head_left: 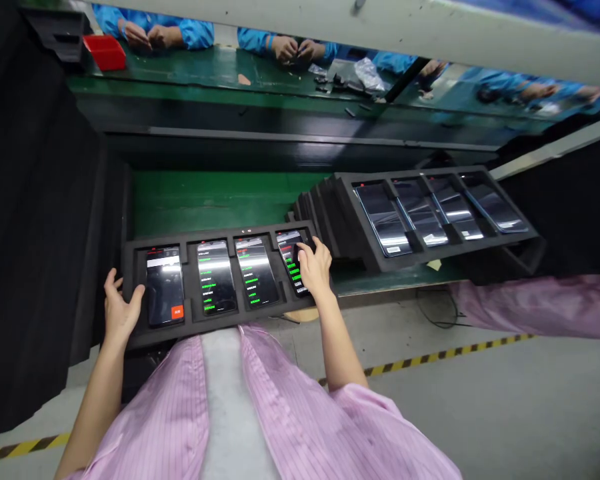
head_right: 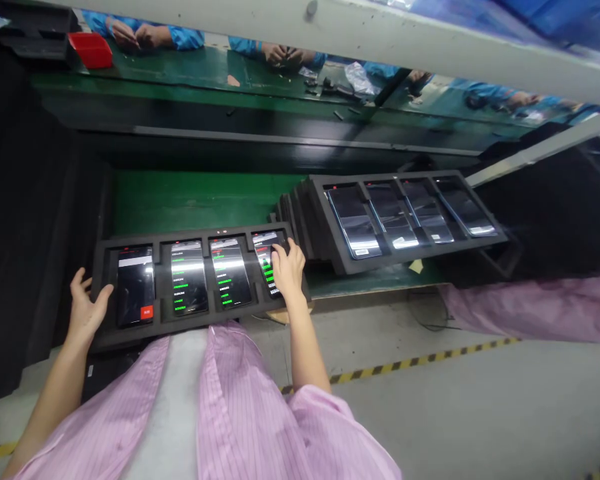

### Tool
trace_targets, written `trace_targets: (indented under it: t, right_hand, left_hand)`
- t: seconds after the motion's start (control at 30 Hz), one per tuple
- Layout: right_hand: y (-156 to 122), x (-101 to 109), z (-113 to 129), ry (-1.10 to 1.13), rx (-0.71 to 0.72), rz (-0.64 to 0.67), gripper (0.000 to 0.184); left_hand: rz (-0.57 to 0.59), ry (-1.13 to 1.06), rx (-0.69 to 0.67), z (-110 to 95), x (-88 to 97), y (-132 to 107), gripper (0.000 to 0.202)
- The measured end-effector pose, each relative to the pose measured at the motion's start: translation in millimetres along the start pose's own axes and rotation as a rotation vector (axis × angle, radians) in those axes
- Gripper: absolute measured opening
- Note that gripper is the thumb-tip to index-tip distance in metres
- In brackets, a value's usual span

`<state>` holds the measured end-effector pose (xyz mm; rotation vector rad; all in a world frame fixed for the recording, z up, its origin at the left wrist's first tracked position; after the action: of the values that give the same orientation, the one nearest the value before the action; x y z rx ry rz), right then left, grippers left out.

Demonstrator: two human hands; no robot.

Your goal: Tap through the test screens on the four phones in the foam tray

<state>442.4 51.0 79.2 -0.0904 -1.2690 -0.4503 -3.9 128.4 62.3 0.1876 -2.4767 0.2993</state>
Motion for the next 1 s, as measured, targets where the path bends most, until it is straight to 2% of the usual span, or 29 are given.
trace_targets:
  t: [0.17,0.33,0.43,0.57,0.73,0.83,1.0]
  right_hand:
    - [-24,20,-11,0.093,-0.004,-0.103,0.046]
    - [-46,19,-12,0.079,0.077,-0.009,0.046]
    - [-40,12,-9,0.011,0.04,0.04,0.043]
    - [-15,5,-1,-0.05,-0.009,0.039,0.04]
    - [4,5,2,-0.044,0.0,0.033,0.041]
    - [-6,13,-4,0.005,0.035,0.014,0.043]
    - [-38,24,-13,0.069,0.058,-0.016,0.046]
  left_hand:
    - [-0.008,0.005,-0.013,2,-0.3,1,0.081]
    - [-0.004,0.012,-0.024,7,-0.8,1,0.08]
    - [-0.002,0.034,-0.03,8,-0.5,2,0.079]
    - [0.0,0.05,-0.038,6,-0.2,2,0.077]
    - [-0.002,0.077,-0.039,3,0.3,3,0.074]
    - [-0.004,0.086,-0.044,4,0.5,3,0.073]
    - [-0.002,0.086,-0.051,8,0.3,2,0.073]
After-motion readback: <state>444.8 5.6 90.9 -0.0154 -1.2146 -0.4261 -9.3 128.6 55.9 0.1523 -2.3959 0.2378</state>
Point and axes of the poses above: each hand's wrist, its own y-axis towards the middle knuckle, its own x-axis out of the back of the hand, z = x × y, the point moved 5 cm from there along y, towards the middle knuckle, and after that the axes turned 5 degrees about z, right-handed, at the moved point
